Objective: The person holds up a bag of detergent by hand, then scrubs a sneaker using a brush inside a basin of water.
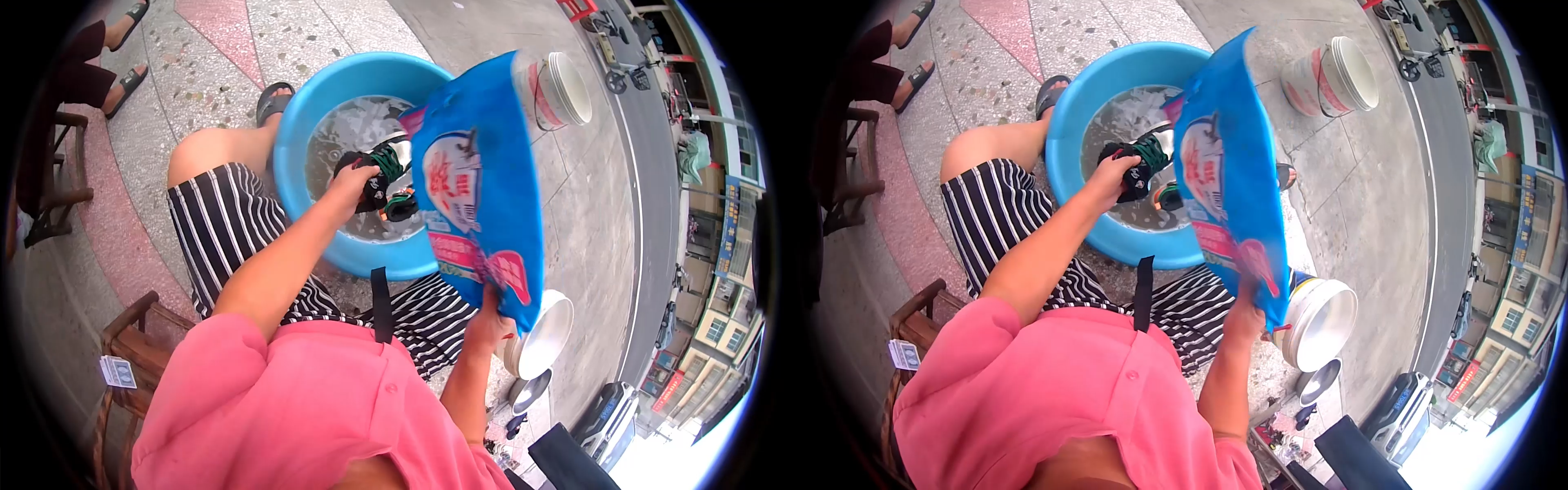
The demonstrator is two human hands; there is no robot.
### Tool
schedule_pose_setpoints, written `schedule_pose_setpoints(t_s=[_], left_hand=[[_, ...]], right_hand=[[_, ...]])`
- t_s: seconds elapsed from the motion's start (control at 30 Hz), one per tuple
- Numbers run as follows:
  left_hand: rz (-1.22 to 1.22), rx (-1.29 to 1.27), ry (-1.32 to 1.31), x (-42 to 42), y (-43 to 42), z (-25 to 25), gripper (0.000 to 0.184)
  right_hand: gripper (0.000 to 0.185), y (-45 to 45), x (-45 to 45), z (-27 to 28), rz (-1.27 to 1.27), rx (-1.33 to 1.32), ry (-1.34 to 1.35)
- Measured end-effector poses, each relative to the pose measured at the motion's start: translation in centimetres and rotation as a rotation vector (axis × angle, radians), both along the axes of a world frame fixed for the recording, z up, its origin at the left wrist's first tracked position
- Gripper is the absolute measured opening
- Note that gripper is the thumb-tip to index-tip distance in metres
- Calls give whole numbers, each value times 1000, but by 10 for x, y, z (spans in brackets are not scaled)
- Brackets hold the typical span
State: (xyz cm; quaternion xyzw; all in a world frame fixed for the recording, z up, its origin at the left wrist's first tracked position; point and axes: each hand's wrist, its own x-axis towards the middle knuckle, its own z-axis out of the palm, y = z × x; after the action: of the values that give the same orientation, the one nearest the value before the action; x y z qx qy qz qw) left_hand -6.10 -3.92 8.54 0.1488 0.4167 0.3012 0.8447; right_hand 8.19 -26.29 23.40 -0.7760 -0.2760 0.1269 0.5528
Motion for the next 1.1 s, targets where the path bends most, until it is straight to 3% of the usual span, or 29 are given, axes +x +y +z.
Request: schedule_pose_setpoints(t_s=[0.3, 0.4, 0.53, 0.73, 0.9, 1.0, 1.1], left_hand=[[-9, 1, -19, -3, 4, -4, 20], [9, -20, -62, -4, 2, 4, 19], [11, -54, -8, -3, -2, -4, 20], [-21, -51, 16, -3, 0, -2, 19], [15, -85, 50, 1, -2, 1, 18], [5, -48, 103, 0, -5, -5, 17], [-6, -95, 120, 4, -7, -7, 19]], right_hand=[[38, -1, 8, 6, -71, 291, 203], [39, 10, 0, 1, -32, 51, 87], [40, 17, 1, 1, -42, 190, 191], [36, 17, -6, 30, -22, 212, 28], [28, 31, -11, 27, 53, -175, -290], [28, 31, -14, 43, 77, -33, -89], [27, 29, -12, 42, 91, -118, -206]])
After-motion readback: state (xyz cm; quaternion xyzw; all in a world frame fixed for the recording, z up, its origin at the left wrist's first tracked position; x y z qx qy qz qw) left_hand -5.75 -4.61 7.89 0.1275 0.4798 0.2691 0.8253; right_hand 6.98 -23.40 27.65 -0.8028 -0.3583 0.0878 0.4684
